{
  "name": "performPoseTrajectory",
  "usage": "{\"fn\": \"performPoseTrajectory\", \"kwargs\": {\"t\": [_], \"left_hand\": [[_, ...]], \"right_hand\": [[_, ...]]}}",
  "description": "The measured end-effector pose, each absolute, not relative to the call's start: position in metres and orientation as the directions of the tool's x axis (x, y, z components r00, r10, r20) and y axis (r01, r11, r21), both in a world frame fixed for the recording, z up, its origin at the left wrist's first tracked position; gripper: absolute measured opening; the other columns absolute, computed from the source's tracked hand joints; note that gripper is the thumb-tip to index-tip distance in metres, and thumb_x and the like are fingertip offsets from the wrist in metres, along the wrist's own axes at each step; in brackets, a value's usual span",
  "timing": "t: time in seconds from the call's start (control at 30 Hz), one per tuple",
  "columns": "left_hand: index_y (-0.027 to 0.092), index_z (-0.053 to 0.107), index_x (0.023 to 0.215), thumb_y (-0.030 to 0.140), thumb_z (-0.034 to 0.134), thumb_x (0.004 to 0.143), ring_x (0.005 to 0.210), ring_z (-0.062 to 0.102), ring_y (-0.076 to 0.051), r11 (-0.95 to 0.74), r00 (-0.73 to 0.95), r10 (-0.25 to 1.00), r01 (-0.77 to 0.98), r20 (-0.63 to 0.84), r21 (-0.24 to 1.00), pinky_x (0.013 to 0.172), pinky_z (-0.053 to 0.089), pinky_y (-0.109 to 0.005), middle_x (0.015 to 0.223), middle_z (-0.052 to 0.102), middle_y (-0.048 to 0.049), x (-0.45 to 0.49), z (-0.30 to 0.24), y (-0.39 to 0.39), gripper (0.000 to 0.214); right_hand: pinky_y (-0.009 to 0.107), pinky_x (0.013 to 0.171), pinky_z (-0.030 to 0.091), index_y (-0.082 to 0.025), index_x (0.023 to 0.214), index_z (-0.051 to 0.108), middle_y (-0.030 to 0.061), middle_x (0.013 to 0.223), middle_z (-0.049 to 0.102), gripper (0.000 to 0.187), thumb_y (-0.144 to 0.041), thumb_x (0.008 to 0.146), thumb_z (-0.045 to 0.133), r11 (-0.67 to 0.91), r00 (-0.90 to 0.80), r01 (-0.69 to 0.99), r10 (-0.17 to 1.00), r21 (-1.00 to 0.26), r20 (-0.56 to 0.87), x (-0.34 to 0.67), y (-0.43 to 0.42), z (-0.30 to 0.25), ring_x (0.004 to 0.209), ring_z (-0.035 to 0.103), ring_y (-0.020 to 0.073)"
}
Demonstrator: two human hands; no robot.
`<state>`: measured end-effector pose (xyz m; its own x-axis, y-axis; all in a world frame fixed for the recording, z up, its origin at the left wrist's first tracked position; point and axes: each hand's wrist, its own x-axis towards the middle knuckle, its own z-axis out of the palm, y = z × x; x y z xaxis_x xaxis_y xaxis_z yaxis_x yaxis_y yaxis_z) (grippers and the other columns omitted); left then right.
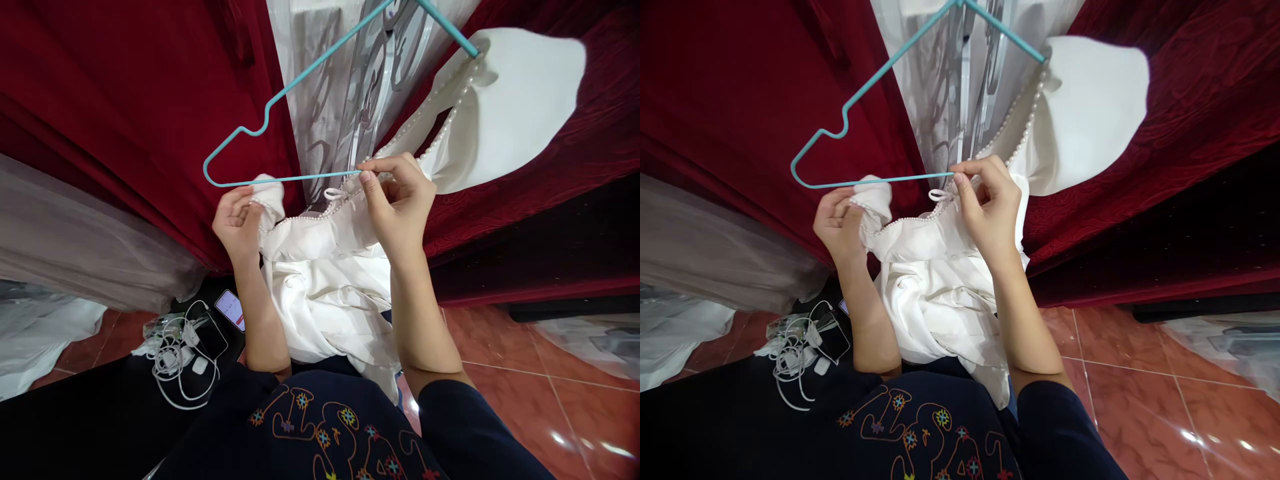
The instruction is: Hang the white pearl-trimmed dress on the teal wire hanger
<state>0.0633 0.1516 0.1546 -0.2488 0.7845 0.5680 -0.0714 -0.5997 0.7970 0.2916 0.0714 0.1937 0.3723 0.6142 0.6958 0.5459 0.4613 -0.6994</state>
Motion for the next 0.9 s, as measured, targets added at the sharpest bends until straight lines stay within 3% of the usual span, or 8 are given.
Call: {"fn": "performPoseTrajectory", "kwargs": {"t": [0.1,0.27,0.4,0.47,0.53,0.6,0.73,0.9], "left_hand": [[0.022,0.072,0.116,0.054,0.077,0.089,0.099,0.077,-0.021,-0.541,0.012,0.829,-0.238,0.559,0.807,0.087,0.061,-0.03,0.106,0.077,-0.0081,0.088,0.171,0.137,0.042],[0.022,0.066,0.107,0.056,0.058,0.102,0.106,0.076,-0.023,-0.548,-0.069,0.828,-0.307,0.556,0.778,0.098,0.059,-0.036,0.101,0.075,-0.0068,0.122,0.188,0.126,0.035],[0.021,0.063,0.101,0.059,0.058,0.101,0.102,0.074,-0.022,-0.574,-0.116,0.816,-0.277,0.566,0.771,0.095,0.059,-0.035,0.1,0.071,-0.0056,0.126,0.183,0.135,0.038],[0.021,0.062,0.098,0.06,0.058,0.101,0.098,0.073,-0.021,-0.582,-0.128,0.811,-0.261,0.57,0.77,0.094,0.058,-0.034,0.096,0.069,-0.0047,0.124,0.182,0.14,0.039],[0.021,0.061,0.097,0.061,0.059,0.1,0.095,0.073,-0.02,-0.589,-0.139,0.807,-0.254,0.573,0.767,0.092,0.058,-0.033,0.093,0.068,-0.0041,0.122,0.182,0.143,0.04],[0.02,0.061,0.097,0.06,0.06,0.1,0.092,0.072,-0.019,-0.6,-0.141,0.799,-0.256,0.584,0.758,0.091,0.058,-0.032,0.093,0.068,-0.004,0.122,0.183,0.144,0.04],[0.02,0.063,0.097,0.053,0.06,0.102,0.092,0.073,-0.019,-0.628,-0.14,0.776,-0.268,0.615,0.731,0.088,0.057,-0.031,0.094,0.072,-0.005,0.12,0.184,0.142,0.033],[0.021,0.064,0.095,0.051,0.062,0.101,0.092,0.074,-0.02,-0.608,-0.127,0.788,-0.311,0.602,0.73,0.089,0.058,-0.031,0.091,0.073,-0.0047,0.117,0.191,0.142,0.031]], "right_hand": [[0.028,0.056,0.032,-0.022,0.097,0.073,0.0017,0.09,0.061,0.026,-0.046,0.1,0.063,0.451,0.38,0.571,0.596,-0.686,0.707,0.291,0.071,0.194,0.069,0.048,0.0079],[0.029,0.056,0.038,-0.026,0.102,0.073,0.0041,0.098,0.065,0.022,-0.043,0.101,0.06,0.463,0.386,0.6,0.546,-0.652,0.743,0.283,0.072,0.192,0.075,0.053,0.0113],[0.031,0.065,0.048,-0.025,0.107,0.07,0.0086,0.11,0.063,0.02,-0.04,0.102,0.058,0.457,0.475,0.692,0.293,-0.558,0.83,0.285,0.072,0.196,0.099,0.063,0.0189],[0.03,0.064,0.046,-0.021,0.11,0.068,0.0108,0.112,0.059,0.021,-0.039,0.099,0.063,0.391,0.529,0.751,0.129,-0.533,0.839,0.297,0.072,0.205,0.094,0.061,0.0182],[0.028,0.061,0.041,-0.017,0.118,0.067,0.0133,0.116,0.058,0.032,-0.037,0.093,0.073,0.341,0.518,0.791,0.071,-0.508,0.853,0.316,0.075,0.218,0.087,0.057,0.0151],[0.026,0.064,0.04,-0.013,0.122,0.067,0.0147,0.12,0.061,0.041,-0.027,0.086,0.08,0.299,0.456,0.83,0.121,-0.471,0.882,0.338,0.081,0.232,0.09,0.058,0.0151],[0.027,0.07,0.04,-0.011,0.086,0.071,0.0062,0.084,0.066,0.011,-0.001,0.081,0.071,0.277,0.435,0.811,0.305,-0.516,0.847,0.374,0.094,0.259,0.08,0.061,0.0137],[0.027,0.062,0.04,-0.014,0.071,0.069,0.0028,0.07,0.062,0.012,-0.009,0.082,0.07,0.434,0.604,0.614,0.278,-0.659,0.747,0.405,0.083,0.279,0.068,0.059,0.0112]]}}
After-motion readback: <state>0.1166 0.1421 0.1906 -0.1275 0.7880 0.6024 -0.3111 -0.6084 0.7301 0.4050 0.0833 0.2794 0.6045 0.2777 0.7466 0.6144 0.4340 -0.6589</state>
